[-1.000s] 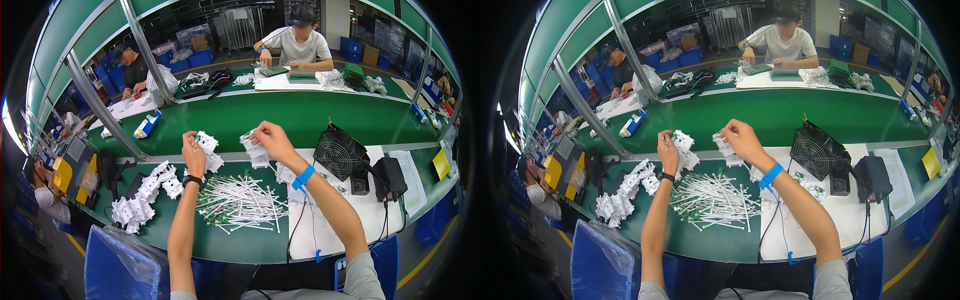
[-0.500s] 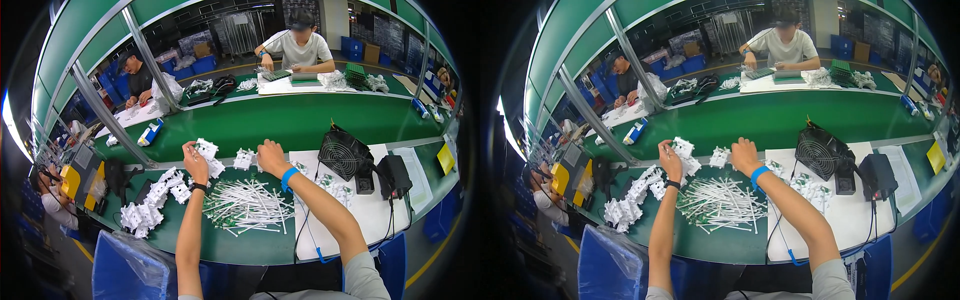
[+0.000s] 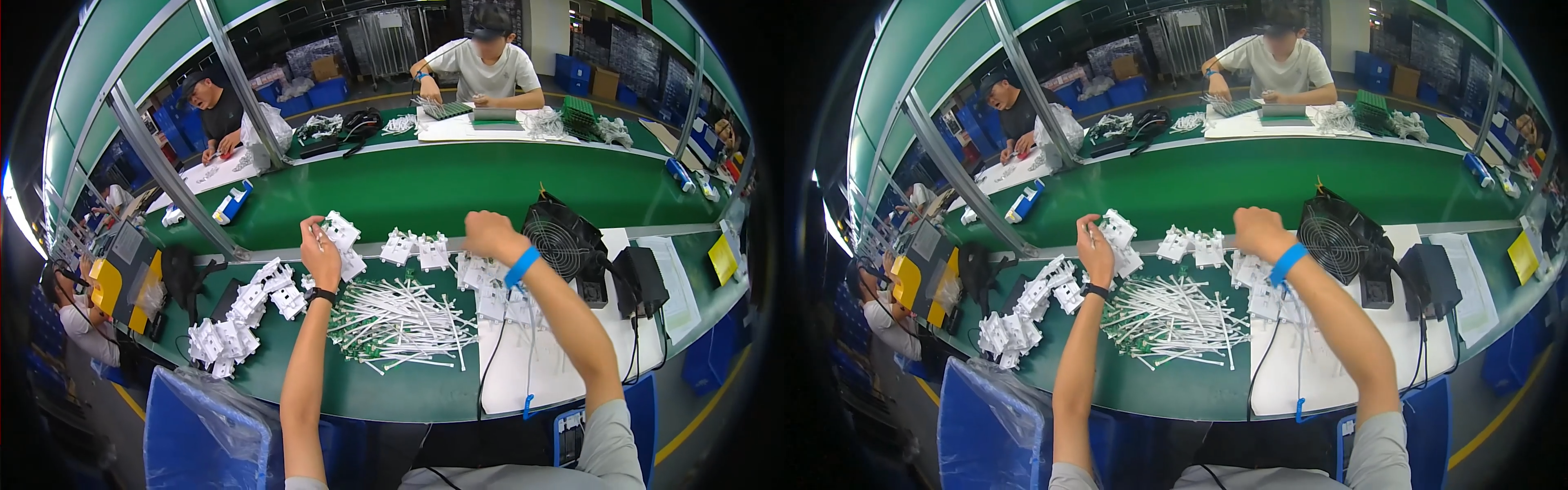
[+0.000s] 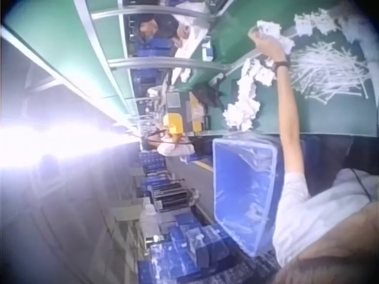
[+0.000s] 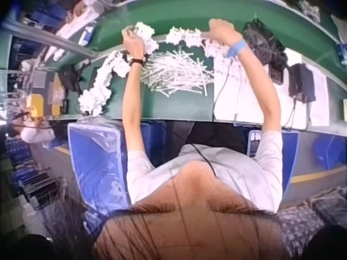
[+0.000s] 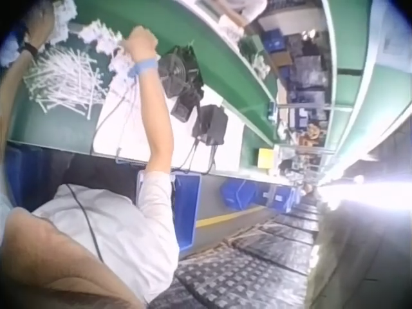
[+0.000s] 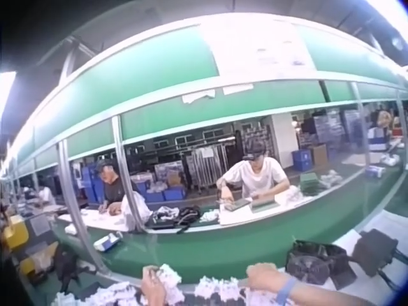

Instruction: Soldering wires onto small circuit boards at an assembly line workstation.

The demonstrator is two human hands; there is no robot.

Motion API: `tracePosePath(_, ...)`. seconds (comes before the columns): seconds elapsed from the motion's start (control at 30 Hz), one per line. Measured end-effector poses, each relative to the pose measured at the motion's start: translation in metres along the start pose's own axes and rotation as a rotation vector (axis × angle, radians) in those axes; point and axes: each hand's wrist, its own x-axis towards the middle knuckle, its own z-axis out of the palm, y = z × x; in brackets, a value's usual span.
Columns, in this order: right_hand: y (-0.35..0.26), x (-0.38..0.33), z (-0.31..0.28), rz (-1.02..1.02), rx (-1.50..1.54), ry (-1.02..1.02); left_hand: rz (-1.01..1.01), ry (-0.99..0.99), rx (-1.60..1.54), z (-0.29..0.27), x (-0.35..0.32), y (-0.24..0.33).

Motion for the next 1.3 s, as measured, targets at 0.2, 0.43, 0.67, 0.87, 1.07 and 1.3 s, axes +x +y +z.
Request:
tracePosePath(0.2, 0.013, -0.05, 0.008, 0.046, -0.065, -0.078, -0.016, -0.034, 0.009, 0.003, -0.003, -0.005)
tracePosePath(0.43, 0.024, -0.064, 0.045, 0.05, -0.048, 0.072, -0.144, -0.101, 0.027, 0.007, -0.007, 0.004)
tracePosePath(0.67, 0.015, -0.058, 0.051, 0.108, 0.103, -0.037, -0.128, -0.07, 0.04, 0.005, -0.011, 0.001)
tracePosePath(0.87, 0.024, -0.055, 0.036, 0.071, 0.372, -0.025, -0.129, -0.088, 0.022, 0.004, -0.01, -0.002)
tracePosePath(1.07, 0.024, -0.049, 0.04, -0.085, 0.484, 0.184, -0.087, -0.052, 0.018, 0.007, -0.013, -0.008)
tracePosePath(1.3, 0.004, -0.037, 0.026, -0.167, 1.113, 0.47, -0.116, -0.08, 0.017, 0.009, -0.017, -0.01)
